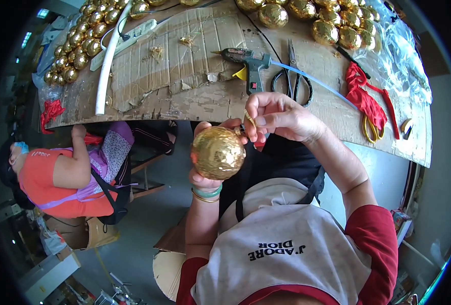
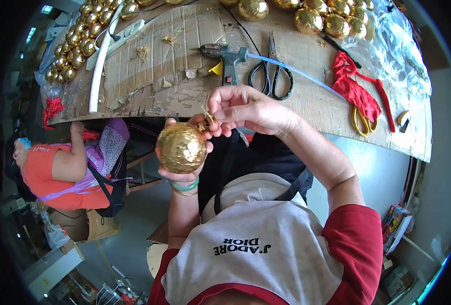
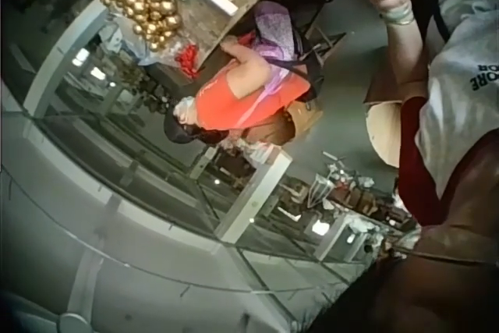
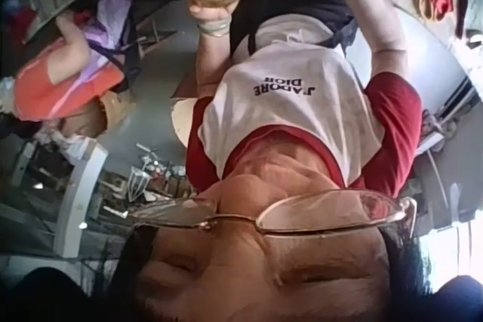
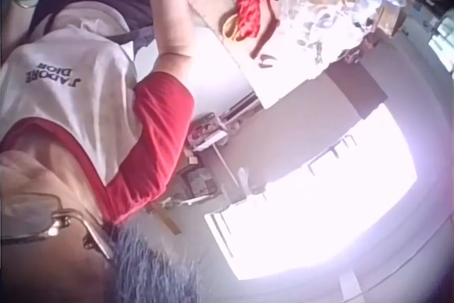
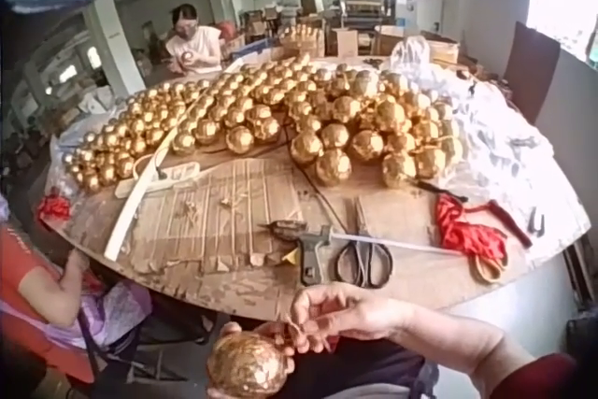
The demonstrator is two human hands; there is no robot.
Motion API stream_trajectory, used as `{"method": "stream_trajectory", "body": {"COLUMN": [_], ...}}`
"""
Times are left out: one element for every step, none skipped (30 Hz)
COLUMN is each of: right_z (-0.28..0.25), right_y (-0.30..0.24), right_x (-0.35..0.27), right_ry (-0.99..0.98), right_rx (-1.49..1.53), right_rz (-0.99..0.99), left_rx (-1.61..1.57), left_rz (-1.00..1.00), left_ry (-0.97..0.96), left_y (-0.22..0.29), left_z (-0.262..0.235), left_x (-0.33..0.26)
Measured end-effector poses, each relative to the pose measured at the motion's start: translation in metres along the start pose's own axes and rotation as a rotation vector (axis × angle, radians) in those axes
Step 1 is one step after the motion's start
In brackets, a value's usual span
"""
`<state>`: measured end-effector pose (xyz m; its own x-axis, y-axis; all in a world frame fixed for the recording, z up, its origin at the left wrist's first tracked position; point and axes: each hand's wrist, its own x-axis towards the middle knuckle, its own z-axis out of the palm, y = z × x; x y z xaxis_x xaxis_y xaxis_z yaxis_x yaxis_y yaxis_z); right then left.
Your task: The person glues metal caps and hangers onto gold Christmas ornaments using a hot glue gun.
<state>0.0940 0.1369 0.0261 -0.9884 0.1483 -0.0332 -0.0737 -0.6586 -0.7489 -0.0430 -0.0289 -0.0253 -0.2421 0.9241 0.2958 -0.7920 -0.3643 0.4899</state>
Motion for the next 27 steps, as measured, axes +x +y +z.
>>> {"method": "stream_trajectory", "body": {"right_z": [-0.001,-0.004,-0.009,-0.013,-0.015,-0.017,-0.017,-0.018,-0.016,-0.015,-0.013,-0.010,-0.006,-0.006,-0.004,-0.002,-0.003,-0.007,-0.009,-0.007,-0.004,-0.001,0.004,0.004,0.004,0.003,0.004], "right_y": [0.000,0.001,0.005,0.008,0.010,0.010,0.010,0.011,0.015,0.016,0.014,0.012,0.010,0.013,0.014,0.014,0.019,0.028,0.033,0.030,0.025,0.021,0.018,0.018,0.018,0.018,0.019], "right_x": [-0.002,-0.003,-0.005,-0.007,-0.009,-0.011,-0.012,-0.014,-0.013,-0.012,-0.012,-0.011,-0.008,-0.006,-0.005,-0.004,-0.003,-0.001,0.000,0.000,-0.003,-0.005,-0.006,-0.006,-0.006,-0.007,-0.008], "right_ry": [0.036,0.037,0.018,-0.001,0.014,0.016,0.024,0.034,0.087,0.090,0.090,0.090,0.136,0.144,0.140,0.136,0.135,0.132,0.128,0.118,0.143,0.167,0.195,0.184,0.203,0.224,0.251], "right_rx": [0.019,0.025,0.089,0.153,0.142,0.147,0.112,0.076,0.047,0.051,-0.079,-0.210,-0.348,-0.436,-0.497,-0.558,-0.558,-0.544,-0.528,-0.526,-0.492,-0.457,-0.406,-0.407,-0.399,-0.392,-0.375], "right_rz": [-0.008,-0.008,-0.072,-0.137,-0.146,-0.147,-0.133,-0.121,-0.140,-0.143,-0.149,-0.155,-0.103,-0.099,-0.059,-0.019,-0.021,-0.158,-0.293,-0.292,-0.153,-0.014,0.012,0.015,0.021,0.028,0.029], "left_rx": [-0.093,-0.091,-0.124,-0.156,-0.172,-0.171,-0.153,-0.134,-0.133,-0.081,-0.031,-0.030,0.046,0.124,0.129,0.131,0.151,0.170,0.166,0.172,0.192,0.212,0.215,0.221,0.222,0.221,0.222], "left_rz": [0.022,0.018,0.030,0.042,0.048,0.044,0.034,0.023,0.018,0.009,-0.001,-0.006,-0.016,-0.025,-0.021,-0.023,-0.032,-0.040,-0.048,-0.040,-0.049,-0.056,-0.046,-0.038,-0.049,-0.060,-0.070], "left_ry": [-0.037,-0.033,-0.001,0.030,0.034,0.037,0.025,0.011,0.012,-0.028,-0.068,-0.068,-0.037,-0.007,-0.010,-0.011,0.004,0.020,0.032,0.036,0.030,0.023,0.028,0.033,0.045,0.056,0.073], "left_y": [-0.001,-0.001,-0.002,-0.002,-0.002,-0.001,0.001,0.002,0.004,0.005,0.006,0.007,0.008,0.009,0.009,0.010,0.010,0.010,0.010,0.012,0.013,0.013,0.012,0.012,0.012,0.012,0.012], "left_z": [-0.002,-0.003,-0.003,-0.004,-0.003,-0.004,-0.004,-0.005,-0.006,-0.006,-0.006,-0.004,-0.001,0.000,0.001,0.001,0.002,0.002,0.002,0.002,0.002,0.002,0.002,0.002,0.002,0.004,0.007], "left_x": [0.000,-0.001,-0.001,-0.002,-0.001,-0.001,0.000,0.002,0.003,0.005,0.007,0.007,0.006,0.007,0.008,0.008,0.007,0.006,0.005,0.005,0.004,0.004,0.004,0.004,0.004,0.004,0.004]}}
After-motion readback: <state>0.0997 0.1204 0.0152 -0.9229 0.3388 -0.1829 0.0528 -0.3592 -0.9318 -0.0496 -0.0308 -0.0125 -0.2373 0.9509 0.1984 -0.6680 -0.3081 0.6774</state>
